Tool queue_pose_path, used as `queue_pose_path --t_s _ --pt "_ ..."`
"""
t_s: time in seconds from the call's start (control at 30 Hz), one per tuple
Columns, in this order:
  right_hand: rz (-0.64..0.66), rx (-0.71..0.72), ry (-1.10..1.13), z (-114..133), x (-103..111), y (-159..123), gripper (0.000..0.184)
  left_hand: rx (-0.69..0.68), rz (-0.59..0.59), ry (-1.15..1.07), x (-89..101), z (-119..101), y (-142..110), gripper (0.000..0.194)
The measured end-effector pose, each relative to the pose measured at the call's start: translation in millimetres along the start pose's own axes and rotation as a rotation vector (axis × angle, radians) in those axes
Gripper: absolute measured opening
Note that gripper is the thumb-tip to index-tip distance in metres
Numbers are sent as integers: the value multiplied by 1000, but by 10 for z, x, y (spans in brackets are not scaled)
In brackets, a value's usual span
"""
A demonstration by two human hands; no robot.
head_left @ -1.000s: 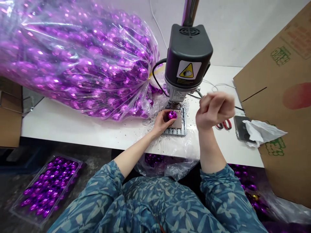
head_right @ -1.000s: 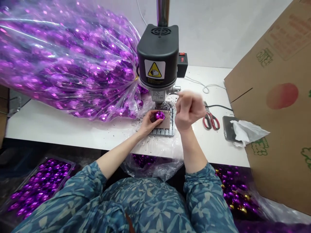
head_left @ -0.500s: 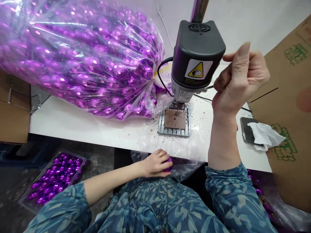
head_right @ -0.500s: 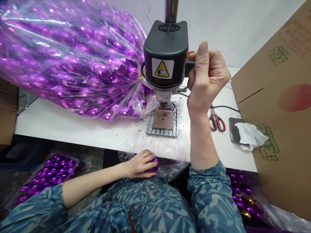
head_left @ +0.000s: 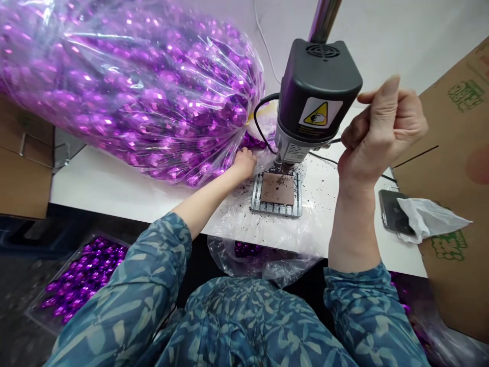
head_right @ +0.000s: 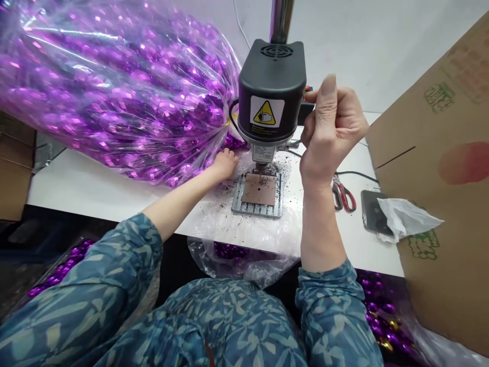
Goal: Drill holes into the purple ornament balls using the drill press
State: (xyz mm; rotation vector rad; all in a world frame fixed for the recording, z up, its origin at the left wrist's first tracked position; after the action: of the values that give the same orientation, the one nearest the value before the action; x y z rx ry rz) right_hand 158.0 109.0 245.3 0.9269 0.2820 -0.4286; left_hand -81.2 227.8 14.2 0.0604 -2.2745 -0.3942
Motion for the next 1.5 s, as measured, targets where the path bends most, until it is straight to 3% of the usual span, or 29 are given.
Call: queue_pose_path --t_s 0.1,0.2,0.3,0.37,0.43,0.53,0.67,0.83,0.9,1.07,1.2,1.33,1.5 --pt "13 3 4 6 -2 -7 52 1 -83 -94 14 55 43 19" --pt "11 12 -17 11 2 -10 52 -4 -154 -142 229 -36 -86 11" --pt "9 20 -36 14 -7 -10 58 -45 -273 -258 579 -257 -397 23" --pt "1 30 -35 24 -12 -11 61 7 -296 -478 690 -334 -668 35" --pt "-8 37 -29 36 -18 -14 61 151 -169 -756 545 -339 -909 45" --pt "-24 42 -39 52 -18 -21 59 370 111 -1073 128 -346 -1175 51" --pt "-15 35 -41 50 -30 -18 60 493 226 -1229 -151 -325 -1246 55" --pt "-3 49 -12 67 -43 -15 64 573 204 -1167 -231 -362 -1306 52" --pt "10 43 -14 70 -53 -24 63 563 161 -1066 -203 -362 -1338 61" --pt "9 47 -14 96 -44 -55 58 366 85 -787 -62 -378 -1267 60" --pt "11 38 17 90 -44 -62 57 329 109 -735 -84 -347 -1185 64" --pt "1 37 3 83 -37 -57 62 285 86 -657 -120 -345 -1116 56" --pt "0 34 25 98 -42 -57 55 115 29 -501 -148 -436 -1032 54"
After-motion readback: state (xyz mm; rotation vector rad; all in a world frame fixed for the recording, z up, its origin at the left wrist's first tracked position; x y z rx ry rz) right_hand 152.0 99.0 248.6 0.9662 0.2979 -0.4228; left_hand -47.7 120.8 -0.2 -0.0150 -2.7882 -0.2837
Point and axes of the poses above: each hand's wrist, its own y-axis towards the middle knuckle, its own x-axis out of the back of the hand, z = x × y, the point moved 9 cm from there along y, towards the middle knuckle, and after that the axes turned 3 degrees about -z, right-handed, at the moved point
